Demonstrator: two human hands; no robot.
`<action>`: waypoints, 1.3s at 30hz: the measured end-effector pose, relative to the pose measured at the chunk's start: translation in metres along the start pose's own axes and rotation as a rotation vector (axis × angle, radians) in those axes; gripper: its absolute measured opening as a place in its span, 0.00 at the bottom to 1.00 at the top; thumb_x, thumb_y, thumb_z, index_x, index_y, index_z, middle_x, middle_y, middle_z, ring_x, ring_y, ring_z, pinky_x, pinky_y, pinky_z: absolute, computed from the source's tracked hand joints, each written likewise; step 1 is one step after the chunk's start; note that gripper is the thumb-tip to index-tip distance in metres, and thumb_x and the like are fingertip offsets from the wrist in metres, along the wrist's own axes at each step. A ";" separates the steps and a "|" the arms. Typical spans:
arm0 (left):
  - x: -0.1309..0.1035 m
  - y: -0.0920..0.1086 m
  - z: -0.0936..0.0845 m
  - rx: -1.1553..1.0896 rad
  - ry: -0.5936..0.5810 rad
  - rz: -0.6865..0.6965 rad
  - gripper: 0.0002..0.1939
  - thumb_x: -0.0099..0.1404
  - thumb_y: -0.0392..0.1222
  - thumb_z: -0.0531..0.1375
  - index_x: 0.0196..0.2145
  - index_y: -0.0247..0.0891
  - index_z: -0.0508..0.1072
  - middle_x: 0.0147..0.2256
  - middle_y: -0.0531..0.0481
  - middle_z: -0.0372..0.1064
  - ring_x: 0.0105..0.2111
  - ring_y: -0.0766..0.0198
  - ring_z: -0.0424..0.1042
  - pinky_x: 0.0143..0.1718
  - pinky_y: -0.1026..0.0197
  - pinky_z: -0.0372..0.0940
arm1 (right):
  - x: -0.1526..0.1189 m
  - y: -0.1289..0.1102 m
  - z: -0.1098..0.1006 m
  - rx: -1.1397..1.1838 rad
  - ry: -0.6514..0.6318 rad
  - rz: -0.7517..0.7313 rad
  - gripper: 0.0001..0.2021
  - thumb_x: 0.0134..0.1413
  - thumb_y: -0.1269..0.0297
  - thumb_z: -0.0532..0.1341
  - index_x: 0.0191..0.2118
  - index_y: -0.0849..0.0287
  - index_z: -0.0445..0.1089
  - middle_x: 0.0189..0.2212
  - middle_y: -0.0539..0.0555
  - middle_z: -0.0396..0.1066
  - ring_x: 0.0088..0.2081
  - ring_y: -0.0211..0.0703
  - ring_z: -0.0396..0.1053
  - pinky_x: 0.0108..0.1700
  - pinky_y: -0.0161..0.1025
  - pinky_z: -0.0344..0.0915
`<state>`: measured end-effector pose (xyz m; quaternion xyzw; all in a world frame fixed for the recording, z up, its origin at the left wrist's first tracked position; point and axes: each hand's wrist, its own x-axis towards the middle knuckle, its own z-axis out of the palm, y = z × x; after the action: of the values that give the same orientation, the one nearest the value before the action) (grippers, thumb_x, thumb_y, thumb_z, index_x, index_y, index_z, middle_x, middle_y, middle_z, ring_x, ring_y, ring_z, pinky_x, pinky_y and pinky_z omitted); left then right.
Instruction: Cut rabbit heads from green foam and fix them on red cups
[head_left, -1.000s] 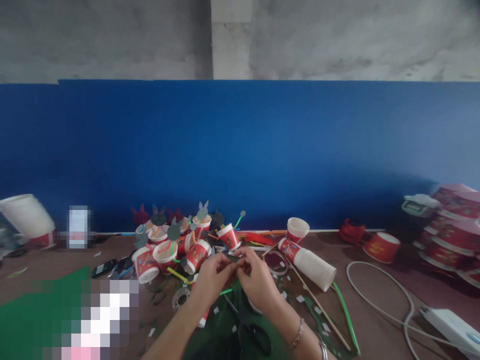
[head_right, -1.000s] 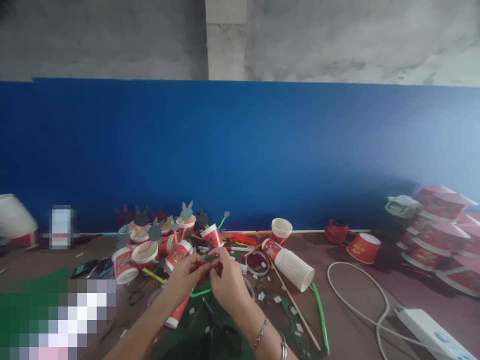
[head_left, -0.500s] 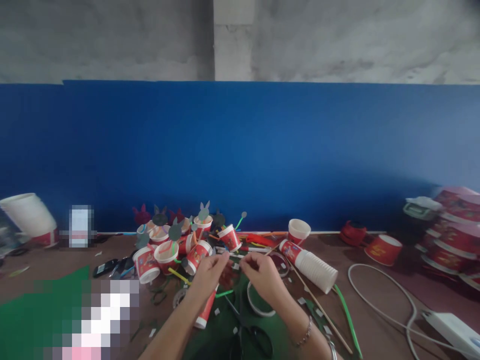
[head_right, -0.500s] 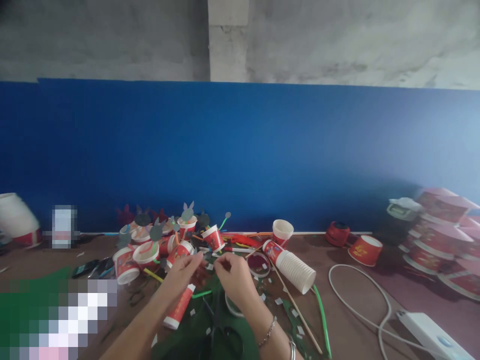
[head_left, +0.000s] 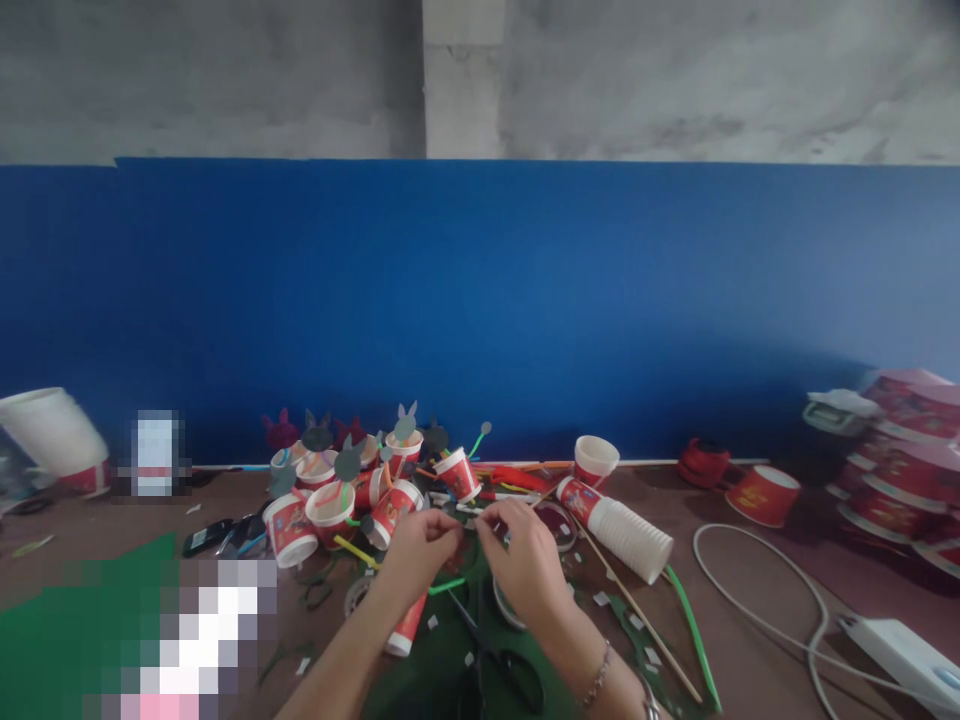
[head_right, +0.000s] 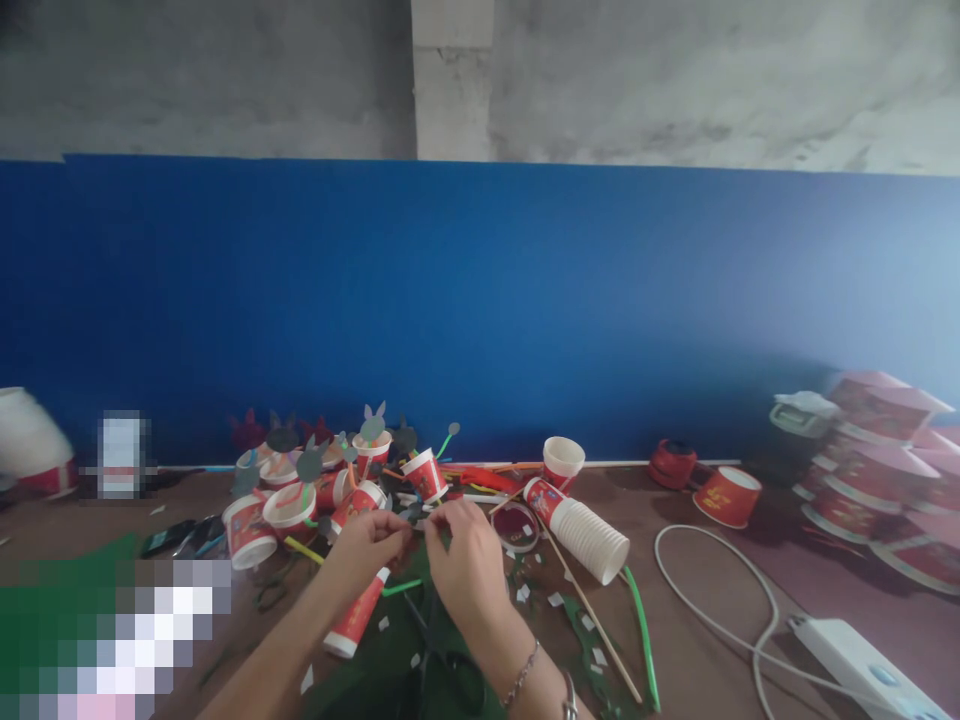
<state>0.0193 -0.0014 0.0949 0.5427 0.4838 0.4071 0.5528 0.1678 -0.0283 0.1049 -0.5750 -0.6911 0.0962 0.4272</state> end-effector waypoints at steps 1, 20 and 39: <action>0.000 -0.001 0.002 0.018 0.018 0.013 0.05 0.48 0.40 0.60 0.23 0.36 0.70 0.16 0.55 0.67 0.18 0.66 0.66 0.22 0.64 0.62 | -0.001 -0.003 0.000 -0.030 -0.009 -0.011 0.07 0.52 0.70 0.56 0.28 0.59 0.71 0.28 0.54 0.72 0.34 0.45 0.68 0.37 0.37 0.61; -0.008 -0.007 0.013 0.200 0.063 0.200 0.09 0.54 0.42 0.55 0.25 0.34 0.71 0.19 0.53 0.66 0.20 0.67 0.64 0.22 0.67 0.57 | 0.001 -0.001 0.002 0.108 -0.146 0.105 0.09 0.50 0.72 0.56 0.29 0.59 0.75 0.29 0.54 0.76 0.33 0.45 0.71 0.36 0.36 0.63; -0.007 -0.006 0.003 0.397 0.042 0.226 0.04 0.55 0.37 0.55 0.26 0.37 0.68 0.22 0.52 0.69 0.24 0.64 0.69 0.25 0.65 0.59 | 0.015 0.033 -0.007 -0.133 -0.247 0.194 0.11 0.50 0.68 0.54 0.23 0.60 0.71 0.22 0.53 0.73 0.27 0.40 0.68 0.29 0.33 0.59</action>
<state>0.0205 -0.0091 0.0891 0.6830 0.5021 0.3744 0.3759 0.1969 -0.0070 0.0959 -0.6500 -0.6844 0.1611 0.2885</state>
